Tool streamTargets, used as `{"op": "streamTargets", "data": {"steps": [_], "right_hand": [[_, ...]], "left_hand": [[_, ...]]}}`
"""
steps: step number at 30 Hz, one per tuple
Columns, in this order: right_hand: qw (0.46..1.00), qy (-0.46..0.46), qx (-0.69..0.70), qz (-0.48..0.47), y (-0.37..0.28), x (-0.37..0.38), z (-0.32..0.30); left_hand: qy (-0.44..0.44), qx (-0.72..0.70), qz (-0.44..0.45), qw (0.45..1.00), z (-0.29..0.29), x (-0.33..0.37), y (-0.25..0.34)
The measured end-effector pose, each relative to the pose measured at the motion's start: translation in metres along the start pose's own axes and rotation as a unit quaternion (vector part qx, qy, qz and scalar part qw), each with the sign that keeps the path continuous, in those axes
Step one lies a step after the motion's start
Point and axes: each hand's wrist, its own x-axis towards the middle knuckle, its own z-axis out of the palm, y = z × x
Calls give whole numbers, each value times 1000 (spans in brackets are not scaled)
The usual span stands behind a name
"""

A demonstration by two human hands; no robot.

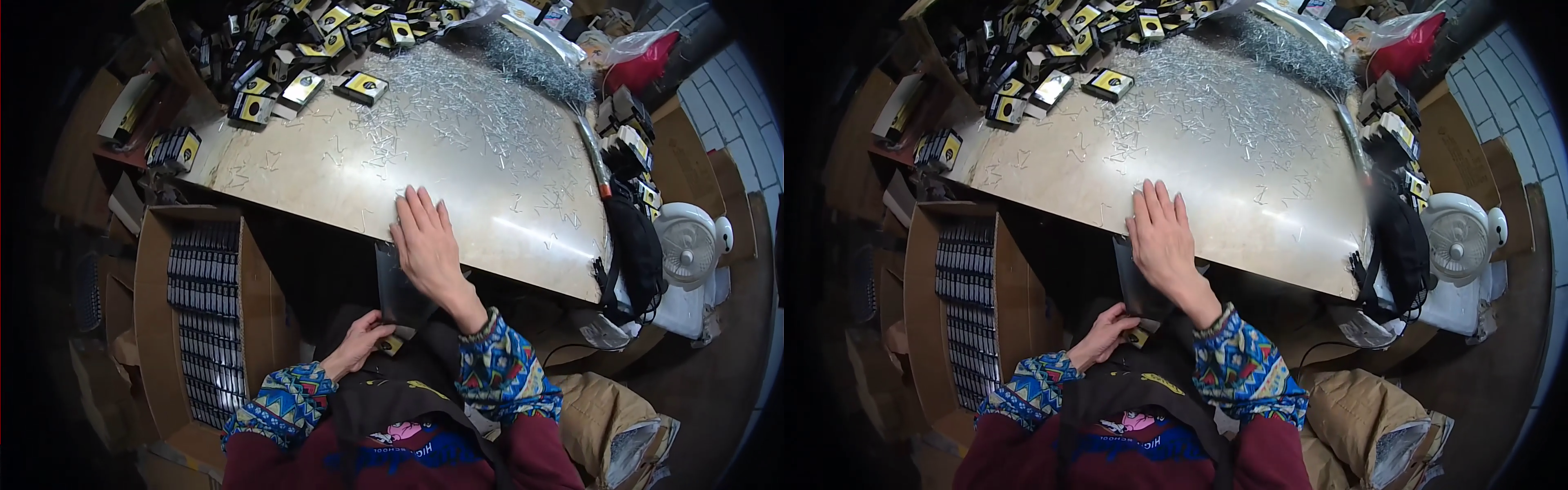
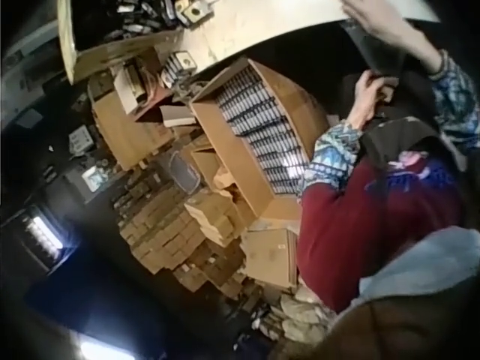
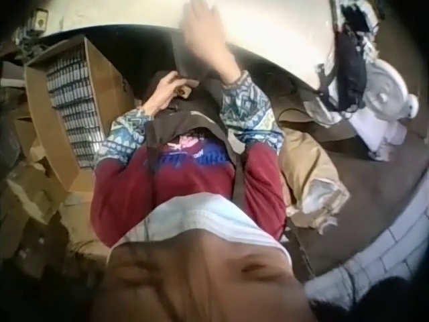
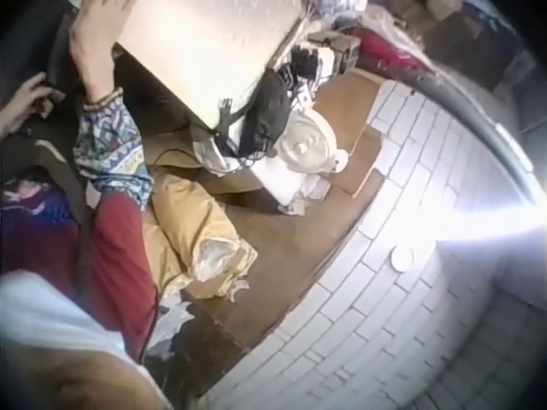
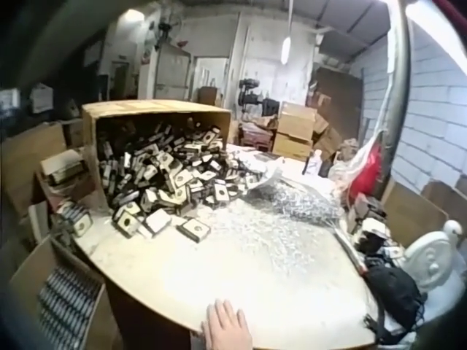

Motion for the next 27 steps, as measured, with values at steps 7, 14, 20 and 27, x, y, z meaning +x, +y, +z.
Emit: {"op": "streamTargets", "data": {"steps": [7,14,20,27], "right_hand": [[989,-121,87,2,-25,-37,-60],[966,-128,217,57,-13,-57,-61],[963,-197,183,-1,-41,-123,-2],[931,-99,344,70,-22,-109,-29]], "left_hand": [[11,-82,14,996,9,-2,-4],[13,138,110,984,16,-10,-11],[140,436,270,847,11,-7,-33],[170,508,342,772,-25,-40,-15]]}}
